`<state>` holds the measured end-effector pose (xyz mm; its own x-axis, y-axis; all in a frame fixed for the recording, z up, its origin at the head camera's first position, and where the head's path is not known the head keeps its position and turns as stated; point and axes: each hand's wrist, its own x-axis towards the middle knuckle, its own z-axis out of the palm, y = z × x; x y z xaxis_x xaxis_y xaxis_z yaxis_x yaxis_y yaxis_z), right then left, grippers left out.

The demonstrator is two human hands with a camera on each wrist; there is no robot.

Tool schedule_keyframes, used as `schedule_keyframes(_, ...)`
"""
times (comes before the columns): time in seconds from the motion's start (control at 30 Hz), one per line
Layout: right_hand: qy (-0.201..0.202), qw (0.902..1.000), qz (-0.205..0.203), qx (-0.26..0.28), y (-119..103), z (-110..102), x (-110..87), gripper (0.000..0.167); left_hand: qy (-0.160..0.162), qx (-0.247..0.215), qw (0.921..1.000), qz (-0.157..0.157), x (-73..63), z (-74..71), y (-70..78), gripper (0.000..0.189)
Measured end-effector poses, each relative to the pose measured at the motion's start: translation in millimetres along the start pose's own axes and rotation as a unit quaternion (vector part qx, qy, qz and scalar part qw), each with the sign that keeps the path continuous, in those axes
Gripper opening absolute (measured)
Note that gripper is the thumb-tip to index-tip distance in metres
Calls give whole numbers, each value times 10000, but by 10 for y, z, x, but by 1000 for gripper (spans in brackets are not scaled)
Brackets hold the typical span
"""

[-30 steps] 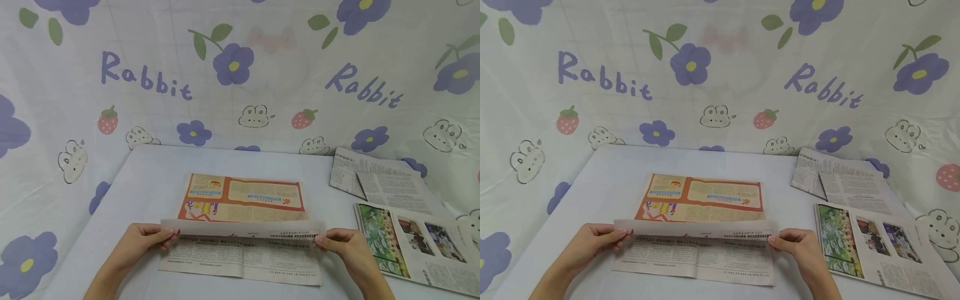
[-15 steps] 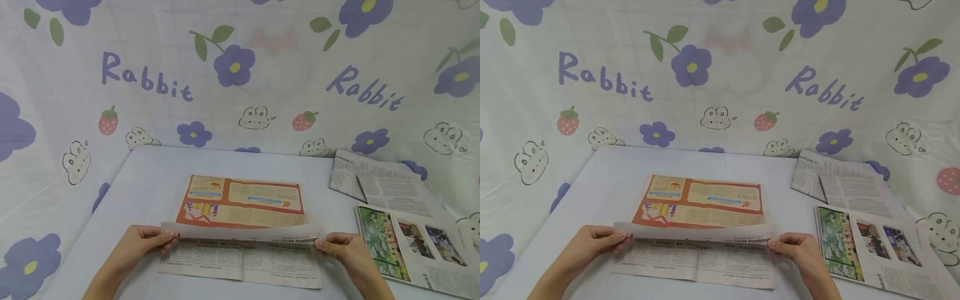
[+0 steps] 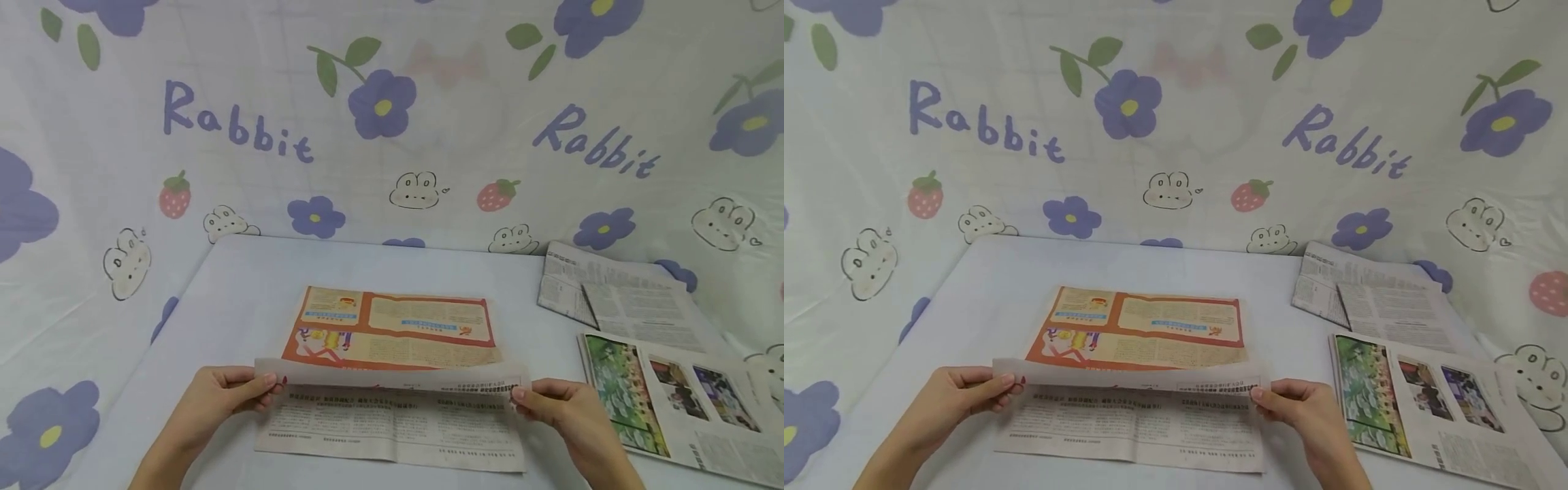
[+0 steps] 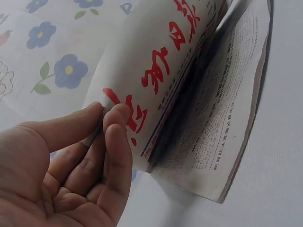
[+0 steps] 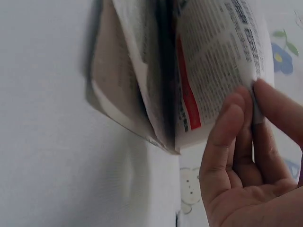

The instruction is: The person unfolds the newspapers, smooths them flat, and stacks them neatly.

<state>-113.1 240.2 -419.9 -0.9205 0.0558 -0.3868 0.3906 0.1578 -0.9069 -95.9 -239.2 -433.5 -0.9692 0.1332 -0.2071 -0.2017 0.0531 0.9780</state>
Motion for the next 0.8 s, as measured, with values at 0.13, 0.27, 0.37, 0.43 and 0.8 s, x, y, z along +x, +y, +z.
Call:
schedule_keyframes(0.13,48,9997,-58,-245,-53,3,-58,29,37,219,9998,11,-37,-2,88,37)
schedule_keyframes(0.27,-108,9966,-59,-819,-186,-51,-140,32,-108,523,9985,83,-111,-44,235,36)
schedule_keyframes(0.37,-344,9924,-78,-1175,-326,-104,-196,33,-173,776,9967,163,-192,-90,372,34)
schedule_keyframes(0.43,-528,9895,-157,-1337,-432,-148,-231,33,-198,932,9951,251,-242,-113,469,32)
schedule_keyframes(0.8,-1164,9692,-1289,-1746,-1019,-293,-396,26,116,1585,9791,1271,-438,-144,1045,24)
